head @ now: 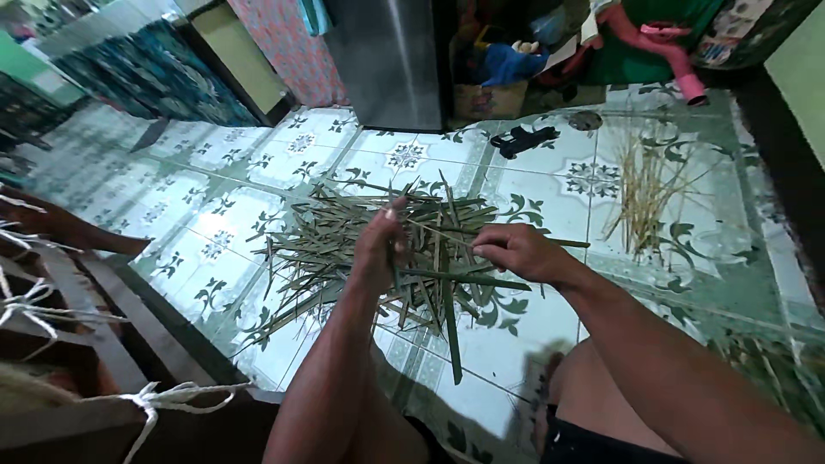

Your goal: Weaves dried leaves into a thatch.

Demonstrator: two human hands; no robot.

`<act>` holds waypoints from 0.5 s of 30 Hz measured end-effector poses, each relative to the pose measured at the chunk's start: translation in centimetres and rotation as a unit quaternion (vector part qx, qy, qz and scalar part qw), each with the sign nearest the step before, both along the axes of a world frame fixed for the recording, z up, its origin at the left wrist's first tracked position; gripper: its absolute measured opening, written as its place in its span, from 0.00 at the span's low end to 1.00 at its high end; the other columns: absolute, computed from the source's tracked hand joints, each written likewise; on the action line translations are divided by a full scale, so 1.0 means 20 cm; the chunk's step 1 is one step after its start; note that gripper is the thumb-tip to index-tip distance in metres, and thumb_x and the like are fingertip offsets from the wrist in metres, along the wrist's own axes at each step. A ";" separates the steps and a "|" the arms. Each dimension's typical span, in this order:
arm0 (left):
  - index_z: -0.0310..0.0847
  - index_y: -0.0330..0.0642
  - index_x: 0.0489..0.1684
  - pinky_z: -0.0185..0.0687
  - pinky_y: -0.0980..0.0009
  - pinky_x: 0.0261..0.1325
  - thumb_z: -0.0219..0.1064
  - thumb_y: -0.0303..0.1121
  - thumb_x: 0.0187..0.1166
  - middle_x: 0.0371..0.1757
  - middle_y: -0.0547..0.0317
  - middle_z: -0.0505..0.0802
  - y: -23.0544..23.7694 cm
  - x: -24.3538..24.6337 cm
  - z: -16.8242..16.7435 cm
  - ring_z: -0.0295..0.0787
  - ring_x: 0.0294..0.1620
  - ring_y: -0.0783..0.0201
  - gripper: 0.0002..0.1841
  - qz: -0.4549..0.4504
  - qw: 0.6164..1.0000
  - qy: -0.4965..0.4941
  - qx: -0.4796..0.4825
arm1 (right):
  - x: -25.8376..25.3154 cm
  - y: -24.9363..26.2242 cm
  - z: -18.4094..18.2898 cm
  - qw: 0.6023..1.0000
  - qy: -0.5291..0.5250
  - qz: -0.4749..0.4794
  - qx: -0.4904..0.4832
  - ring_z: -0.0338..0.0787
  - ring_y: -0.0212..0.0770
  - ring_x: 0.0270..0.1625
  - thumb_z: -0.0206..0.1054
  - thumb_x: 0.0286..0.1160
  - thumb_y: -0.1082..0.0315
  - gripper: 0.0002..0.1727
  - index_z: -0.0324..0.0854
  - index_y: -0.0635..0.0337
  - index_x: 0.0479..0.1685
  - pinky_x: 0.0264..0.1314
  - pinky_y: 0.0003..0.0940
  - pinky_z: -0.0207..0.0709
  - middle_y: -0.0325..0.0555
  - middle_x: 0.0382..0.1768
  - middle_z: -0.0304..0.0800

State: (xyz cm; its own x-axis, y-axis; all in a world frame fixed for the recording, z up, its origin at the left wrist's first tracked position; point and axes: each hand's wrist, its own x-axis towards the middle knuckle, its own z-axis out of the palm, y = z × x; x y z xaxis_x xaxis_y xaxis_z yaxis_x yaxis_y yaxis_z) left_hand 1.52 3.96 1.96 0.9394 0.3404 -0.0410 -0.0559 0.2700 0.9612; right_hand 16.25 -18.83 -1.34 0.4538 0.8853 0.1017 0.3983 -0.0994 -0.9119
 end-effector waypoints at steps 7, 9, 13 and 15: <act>0.69 0.40 0.83 0.74 0.78 0.19 0.53 0.35 0.90 0.19 0.66 0.80 -0.23 0.01 -0.05 0.73 0.14 0.74 0.24 -0.120 0.987 0.093 0.047 | -0.06 0.04 -0.02 0.999 0.002 -0.013 0.030 0.82 0.23 0.33 0.62 0.80 0.67 0.12 0.90 0.63 0.43 0.38 0.20 0.79 0.40 0.42 0.87; 0.73 0.45 0.80 0.73 0.81 0.17 0.57 0.41 0.87 0.17 0.70 0.80 -0.12 -0.02 -0.02 0.73 0.12 0.77 0.24 -0.071 0.997 0.022 -0.017 | -0.02 0.02 -0.02 1.000 -0.012 0.004 0.024 0.81 0.23 0.33 0.63 0.83 0.64 0.12 0.89 0.62 0.45 0.39 0.20 0.79 0.40 0.41 0.86; 0.69 0.56 0.83 0.76 0.79 0.17 0.56 0.49 0.88 0.15 0.71 0.77 0.02 -0.04 -0.03 0.72 0.10 0.76 0.25 -0.008 0.997 -0.037 -0.067 | 0.01 0.00 -0.05 1.000 -0.010 0.012 0.010 0.80 0.23 0.31 0.63 0.83 0.64 0.12 0.90 0.61 0.47 0.37 0.20 0.78 0.39 0.39 0.87; 0.67 0.50 0.84 0.76 0.79 0.18 0.53 0.43 0.89 0.17 0.69 0.79 -0.05 -0.05 -0.06 0.75 0.13 0.75 0.25 -0.045 0.998 0.017 -0.028 | 0.00 0.02 -0.05 1.000 -0.010 0.017 0.015 0.80 0.23 0.30 0.63 0.83 0.64 0.12 0.90 0.61 0.45 0.36 0.19 0.77 0.39 0.37 0.85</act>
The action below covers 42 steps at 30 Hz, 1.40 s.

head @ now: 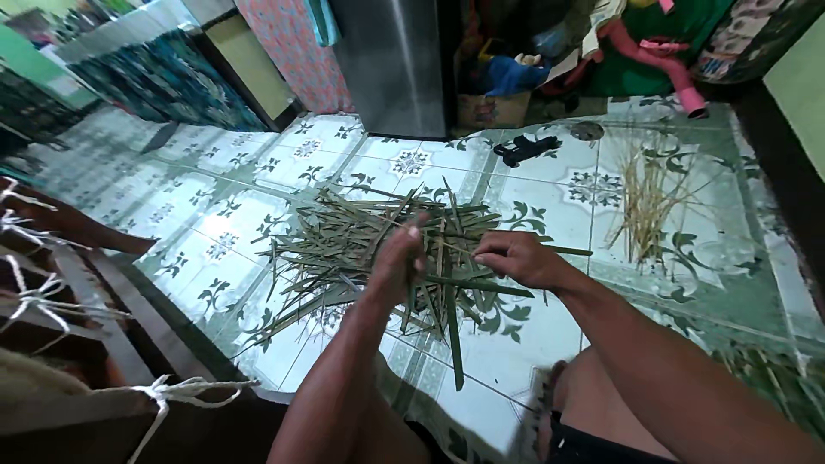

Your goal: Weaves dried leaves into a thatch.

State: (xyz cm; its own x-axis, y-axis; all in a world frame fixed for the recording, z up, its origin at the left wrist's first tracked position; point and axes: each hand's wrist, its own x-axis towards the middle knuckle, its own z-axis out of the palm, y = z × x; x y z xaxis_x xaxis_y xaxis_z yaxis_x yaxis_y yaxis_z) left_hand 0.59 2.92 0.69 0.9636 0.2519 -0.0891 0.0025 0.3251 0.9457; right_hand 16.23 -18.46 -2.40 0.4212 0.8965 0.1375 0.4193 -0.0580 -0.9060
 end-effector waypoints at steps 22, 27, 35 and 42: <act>0.81 0.58 0.55 0.73 0.80 0.16 0.42 0.52 0.93 0.14 0.76 0.76 0.67 -0.42 0.05 0.70 0.10 0.78 0.20 0.344 0.938 -0.046 0.023 | 0.27 -0.44 0.06 0.940 0.155 -0.238 0.188 0.88 0.26 0.32 0.61 0.77 0.68 0.09 0.84 0.49 0.48 0.42 0.24 0.86 0.27 0.30 0.89; 0.82 0.38 0.61 0.80 0.77 0.20 0.50 0.40 0.92 0.20 0.67 0.82 0.21 -0.22 0.06 0.77 0.15 0.74 0.18 0.067 0.978 0.112 0.162 | 0.10 -0.16 0.08 0.945 0.177 -0.229 0.151 0.84 0.29 0.29 0.63 0.77 0.73 0.04 0.81 0.58 0.44 0.36 0.27 0.84 0.34 0.32 0.86; 0.59 0.45 0.86 0.79 0.77 0.21 0.49 0.39 0.91 0.22 0.64 0.81 -0.23 -0.04 -0.08 0.78 0.16 0.71 0.25 -0.078 0.995 0.050 -0.021 | -0.13 0.13 0.05 0.922 0.282 -0.162 0.211 0.92 0.37 0.32 0.63 0.79 0.77 0.03 0.81 0.62 0.43 0.36 0.31 0.88 0.46 0.35 0.93; 0.74 0.44 0.70 0.79 0.77 0.20 0.53 0.41 0.88 0.16 0.66 0.80 -0.11 0.03 -0.03 0.77 0.12 0.73 0.19 -0.012 0.994 0.004 -0.107 | -0.20 0.15 0.04 0.919 0.369 -0.053 0.130 0.91 0.36 0.32 0.59 0.85 0.70 0.13 0.78 0.64 0.62 0.34 0.29 0.87 0.47 0.42 0.91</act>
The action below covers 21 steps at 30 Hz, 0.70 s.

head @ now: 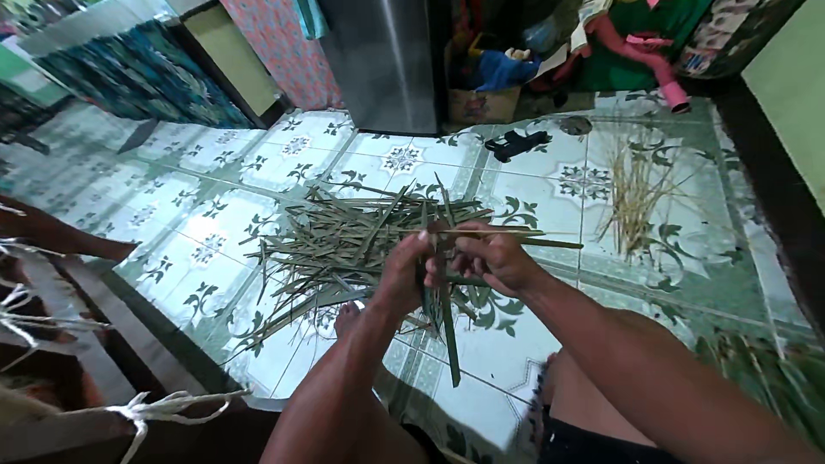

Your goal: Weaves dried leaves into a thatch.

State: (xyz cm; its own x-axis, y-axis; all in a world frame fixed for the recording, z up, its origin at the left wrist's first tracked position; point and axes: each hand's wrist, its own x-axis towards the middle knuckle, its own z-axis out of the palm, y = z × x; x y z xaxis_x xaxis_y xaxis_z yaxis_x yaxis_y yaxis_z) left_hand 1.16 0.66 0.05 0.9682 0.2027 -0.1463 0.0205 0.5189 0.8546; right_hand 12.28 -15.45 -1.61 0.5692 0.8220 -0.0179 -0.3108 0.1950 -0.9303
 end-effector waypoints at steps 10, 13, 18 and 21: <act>0.79 0.54 0.68 0.77 0.79 0.17 0.57 0.48 0.87 0.14 0.70 0.78 0.20 -0.02 0.06 0.74 0.10 0.76 0.18 0.068 0.997 -0.023 0.035 | 0.12 -0.21 0.14 0.805 -0.565 -0.167 -0.067 0.88 0.43 0.60 0.62 0.83 0.61 0.17 0.88 0.64 0.57 0.65 0.40 0.83 0.52 0.57 0.88; 0.77 0.53 0.70 0.78 0.78 0.17 0.56 0.48 0.88 0.14 0.68 0.79 0.20 -0.01 0.05 0.74 0.10 0.74 0.19 0.065 0.997 -0.028 0.037 | 0.21 -0.17 0.09 0.833 -0.516 -0.033 -0.198 0.86 0.52 0.69 0.58 0.89 0.56 0.26 0.77 0.62 0.77 0.74 0.54 0.77 0.57 0.68 0.85; 0.76 0.50 0.70 0.79 0.78 0.18 0.54 0.46 0.89 0.16 0.67 0.79 0.18 0.01 0.05 0.75 0.10 0.74 0.19 0.076 0.995 -0.025 0.060 | 0.21 -0.12 0.05 0.869 -0.445 0.068 -0.205 0.89 0.32 0.35 0.51 0.93 0.59 0.20 0.85 0.60 0.63 0.45 0.32 0.85 0.42 0.39 0.92; 0.75 0.49 0.71 0.78 0.77 0.18 0.53 0.47 0.89 0.15 0.68 0.77 0.19 0.00 0.03 0.74 0.11 0.73 0.20 0.071 0.994 -0.025 0.079 | 0.19 -0.12 0.07 0.901 -0.384 0.100 -0.176 0.79 0.23 0.23 0.53 0.93 0.60 0.18 0.87 0.59 0.56 0.29 0.21 0.77 0.35 0.29 0.87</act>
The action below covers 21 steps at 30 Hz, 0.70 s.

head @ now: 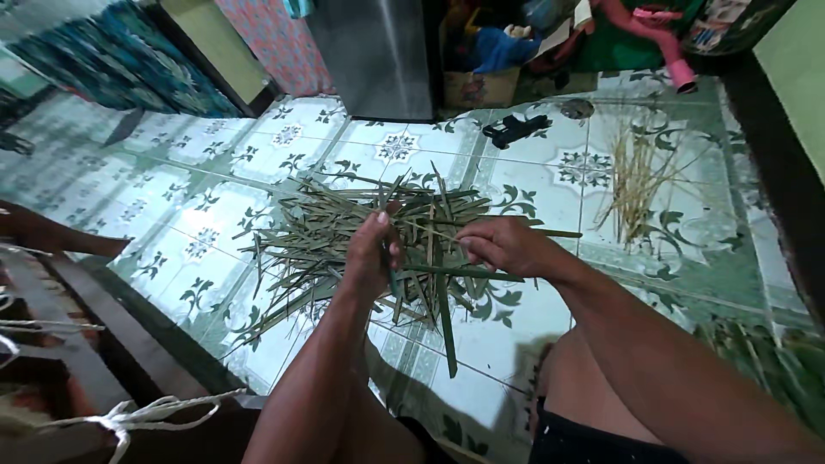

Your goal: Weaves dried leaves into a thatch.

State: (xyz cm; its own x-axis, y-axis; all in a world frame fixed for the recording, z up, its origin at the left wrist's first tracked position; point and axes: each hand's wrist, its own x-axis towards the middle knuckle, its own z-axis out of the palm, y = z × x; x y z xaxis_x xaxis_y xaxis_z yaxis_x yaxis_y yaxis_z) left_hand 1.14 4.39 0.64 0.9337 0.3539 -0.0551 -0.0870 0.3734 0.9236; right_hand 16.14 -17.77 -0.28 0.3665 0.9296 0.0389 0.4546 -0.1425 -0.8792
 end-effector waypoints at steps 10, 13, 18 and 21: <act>0.77 0.43 0.77 0.72 0.81 0.17 0.59 0.42 0.84 0.16 0.70 0.81 -0.12 -0.06 0.04 0.74 0.12 0.77 0.24 -0.151 0.988 0.033 0.028 | -0.03 -0.03 0.00 0.996 -0.010 0.014 0.084 0.75 0.18 0.25 0.57 0.88 0.62 0.16 0.89 0.59 0.44 0.30 0.16 0.72 0.31 0.28 0.84; 0.82 0.53 0.71 0.74 0.81 0.18 0.65 0.53 0.82 0.13 0.73 0.79 0.04 -0.11 0.09 0.73 0.10 0.78 0.24 -0.107 0.992 -0.058 -0.019 | 0.03 -0.09 0.01 0.994 -0.001 0.035 0.105 0.74 0.15 0.24 0.57 0.88 0.63 0.15 0.89 0.60 0.47 0.29 0.13 0.70 0.27 0.26 0.83; 0.79 0.50 0.75 0.74 0.81 0.17 0.66 0.51 0.80 0.15 0.71 0.81 -0.07 -0.10 0.04 0.75 0.12 0.77 0.26 -0.137 0.991 0.000 0.004 | 0.01 -0.08 0.00 0.993 0.011 0.058 0.098 0.74 0.14 0.26 0.57 0.89 0.62 0.15 0.89 0.59 0.47 0.30 0.12 0.70 0.26 0.27 0.83; 0.82 0.47 0.72 0.73 0.82 0.18 0.66 0.47 0.81 0.15 0.72 0.81 -0.08 -0.10 0.07 0.74 0.12 0.78 0.24 -0.156 0.988 0.000 0.010 | 0.02 -0.09 0.01 0.991 0.005 0.073 0.110 0.74 0.13 0.26 0.57 0.89 0.63 0.15 0.88 0.59 0.45 0.31 0.11 0.69 0.26 0.27 0.83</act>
State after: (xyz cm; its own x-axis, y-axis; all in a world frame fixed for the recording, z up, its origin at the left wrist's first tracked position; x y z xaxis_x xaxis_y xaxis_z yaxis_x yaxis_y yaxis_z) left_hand -0.78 2.88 2.07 0.9974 0.0509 -0.0501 0.0282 0.3633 0.9313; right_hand 16.53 -19.60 -0.11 0.2307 0.9419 0.2443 0.4481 0.1200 -0.8859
